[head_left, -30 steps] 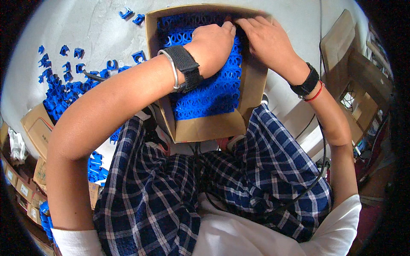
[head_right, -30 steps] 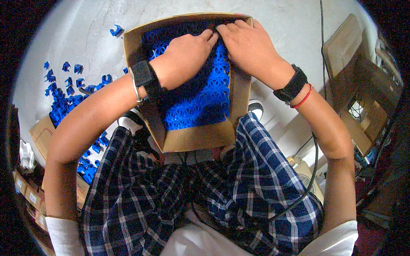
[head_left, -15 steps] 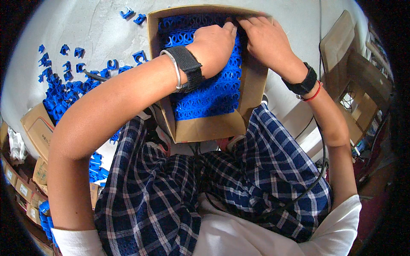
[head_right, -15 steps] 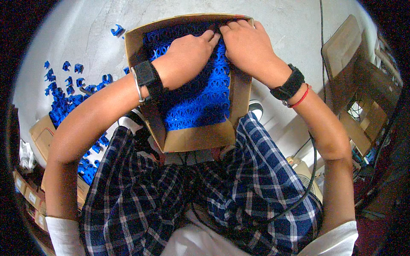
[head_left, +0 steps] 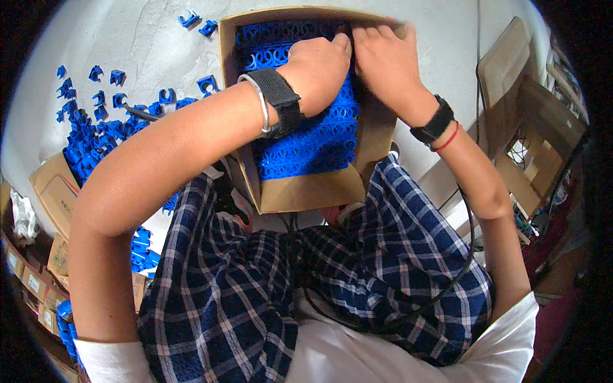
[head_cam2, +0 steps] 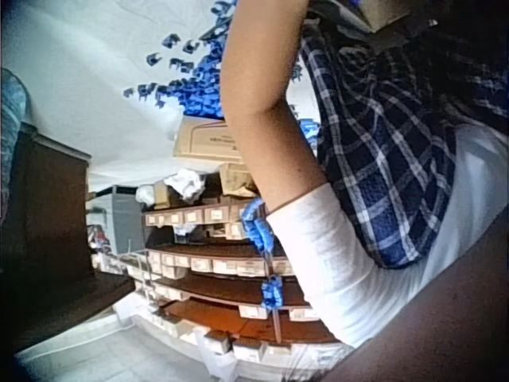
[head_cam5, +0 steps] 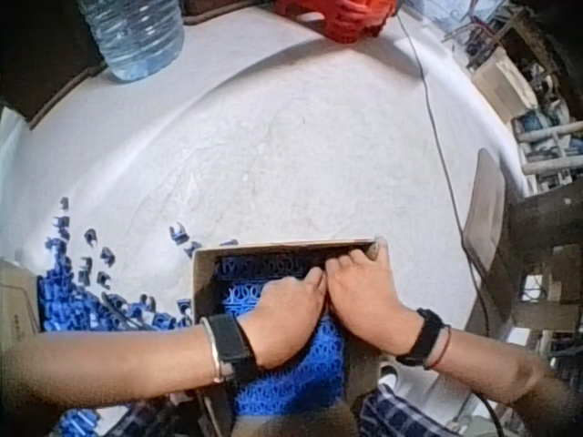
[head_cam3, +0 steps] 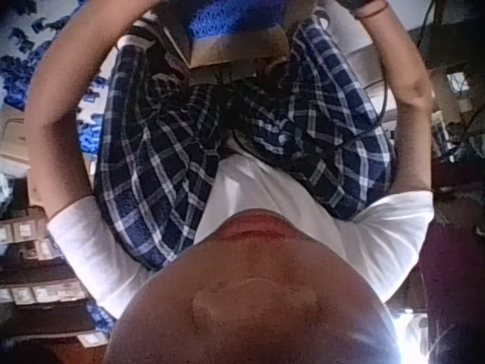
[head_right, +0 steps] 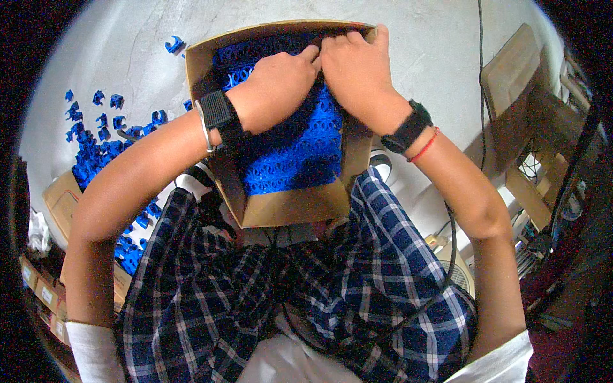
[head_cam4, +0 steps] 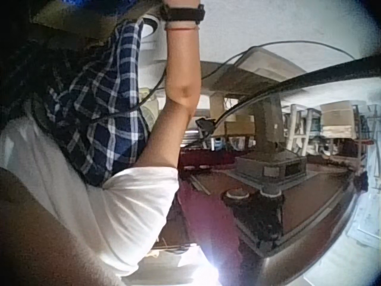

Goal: The person sits on the floor and repeatedly picks up small blue plastic clips from a pile, then inserts them into a grid-like blue plastic sheet inside a cardboard box. The person handles the parts one at a time, occasionally adjusting the sheet or the box.

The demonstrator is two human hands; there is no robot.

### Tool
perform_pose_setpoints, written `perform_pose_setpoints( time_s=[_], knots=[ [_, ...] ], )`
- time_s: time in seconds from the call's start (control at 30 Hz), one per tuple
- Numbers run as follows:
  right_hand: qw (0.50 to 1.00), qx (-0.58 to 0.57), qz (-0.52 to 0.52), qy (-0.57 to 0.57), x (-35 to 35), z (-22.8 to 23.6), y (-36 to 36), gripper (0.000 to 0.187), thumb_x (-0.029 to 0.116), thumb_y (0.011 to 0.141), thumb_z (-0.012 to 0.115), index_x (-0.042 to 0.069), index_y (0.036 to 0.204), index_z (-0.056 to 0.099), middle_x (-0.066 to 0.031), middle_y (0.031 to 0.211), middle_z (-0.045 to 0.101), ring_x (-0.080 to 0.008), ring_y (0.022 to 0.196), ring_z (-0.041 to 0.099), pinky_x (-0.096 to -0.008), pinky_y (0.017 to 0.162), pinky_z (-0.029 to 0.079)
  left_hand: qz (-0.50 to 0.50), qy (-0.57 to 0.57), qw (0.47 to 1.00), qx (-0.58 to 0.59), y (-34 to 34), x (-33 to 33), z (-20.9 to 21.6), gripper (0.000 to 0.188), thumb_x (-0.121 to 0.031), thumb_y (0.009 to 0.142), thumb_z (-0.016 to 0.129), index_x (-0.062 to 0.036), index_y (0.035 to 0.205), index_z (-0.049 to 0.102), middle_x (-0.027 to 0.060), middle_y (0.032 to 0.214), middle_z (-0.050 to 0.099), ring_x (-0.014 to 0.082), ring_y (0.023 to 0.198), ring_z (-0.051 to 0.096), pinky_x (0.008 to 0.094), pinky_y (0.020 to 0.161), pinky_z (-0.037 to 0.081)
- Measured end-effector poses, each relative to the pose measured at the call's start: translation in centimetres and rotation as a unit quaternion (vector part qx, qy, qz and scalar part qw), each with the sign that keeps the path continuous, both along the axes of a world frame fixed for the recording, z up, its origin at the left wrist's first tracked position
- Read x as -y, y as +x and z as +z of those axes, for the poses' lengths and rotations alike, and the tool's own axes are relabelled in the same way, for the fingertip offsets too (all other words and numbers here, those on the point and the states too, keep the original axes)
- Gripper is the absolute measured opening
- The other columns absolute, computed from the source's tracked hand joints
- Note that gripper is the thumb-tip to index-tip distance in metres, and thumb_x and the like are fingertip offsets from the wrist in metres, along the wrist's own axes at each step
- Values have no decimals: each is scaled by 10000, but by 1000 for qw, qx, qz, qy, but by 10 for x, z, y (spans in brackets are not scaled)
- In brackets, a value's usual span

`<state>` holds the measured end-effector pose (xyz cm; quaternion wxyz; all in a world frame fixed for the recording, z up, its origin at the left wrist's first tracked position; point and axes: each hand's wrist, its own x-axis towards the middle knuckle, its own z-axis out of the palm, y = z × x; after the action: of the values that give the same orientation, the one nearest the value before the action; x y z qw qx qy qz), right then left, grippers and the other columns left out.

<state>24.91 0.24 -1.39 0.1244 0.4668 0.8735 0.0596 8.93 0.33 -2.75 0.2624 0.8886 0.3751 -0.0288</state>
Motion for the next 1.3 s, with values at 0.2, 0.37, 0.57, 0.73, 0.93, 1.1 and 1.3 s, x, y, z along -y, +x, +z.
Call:
perform_pose_setpoints(
  time_s=[0.2,0.37,0.57,0.73,0.93,1.1,1.3],
  knots=[
    [997,-47,50,23,-1,1,12,90,146,815,558,105,865,619,-47,838,641,-223,890,616,-412,841,405,7,24,1000,11,-2,2,0,352,-39,793,616,45,1126,537,166,986,636,303,801,701,373,628,582],
    [998,1,56,41,2,2,11,120,155,814,559,105,889,637,-36,877,614,-212,951,583,-461,908,405,-5,28,1000,8,-4,1,-1,426,-18,786,586,51,1199,504,165,1017,584,327,745,684,380,586,583],
    [998,11,37,45,2,0,8,139,157,824,546,111,910,645,-34,881,614,-215,960,580,-525,971,385,4,19,1000,-4,-2,2,7,441,-50,758,669,62,1165,539,164,1048,624,281,870,700,356,661,579],
    [999,-18,37,22,4,4,10,175,161,834,538,108,975,626,-27,873,615,-206,935,587,-536,977,371,-7,7,1000,-15,-2,2,7,473,-53,743,686,64,1175,533,166,1051,625,277,872,699,355,658,579],
    [997,-27,72,22,9,6,14,207,175,850,522,100,1017,618,-22,893,607,-197,917,587,-556,988,357,11,7,1000,8,-2,4,1,453,-6,779,591,51,1213,476,168,1031,578,327,754,684,397,587,578],
    [998,27,49,-10,13,7,13,334,165,863,501,78,1178,572,-41,1046,600,-190,999,569,-545,991,351,9,8,1000,-26,1,7,5,547,-58,701,707,97,1187,510,182,1048,623,281,846,700,348,651,575],
    [999,18,35,-18,14,8,14,307,166,872,492,69,1147,589,-35,976,606,-191,959,586,-563,996,344,12,15,1000,9,0,7,6,480,-1,782,583,48,1245,464,172,1052,572,322,731,686,394,576,573]
  ],
)
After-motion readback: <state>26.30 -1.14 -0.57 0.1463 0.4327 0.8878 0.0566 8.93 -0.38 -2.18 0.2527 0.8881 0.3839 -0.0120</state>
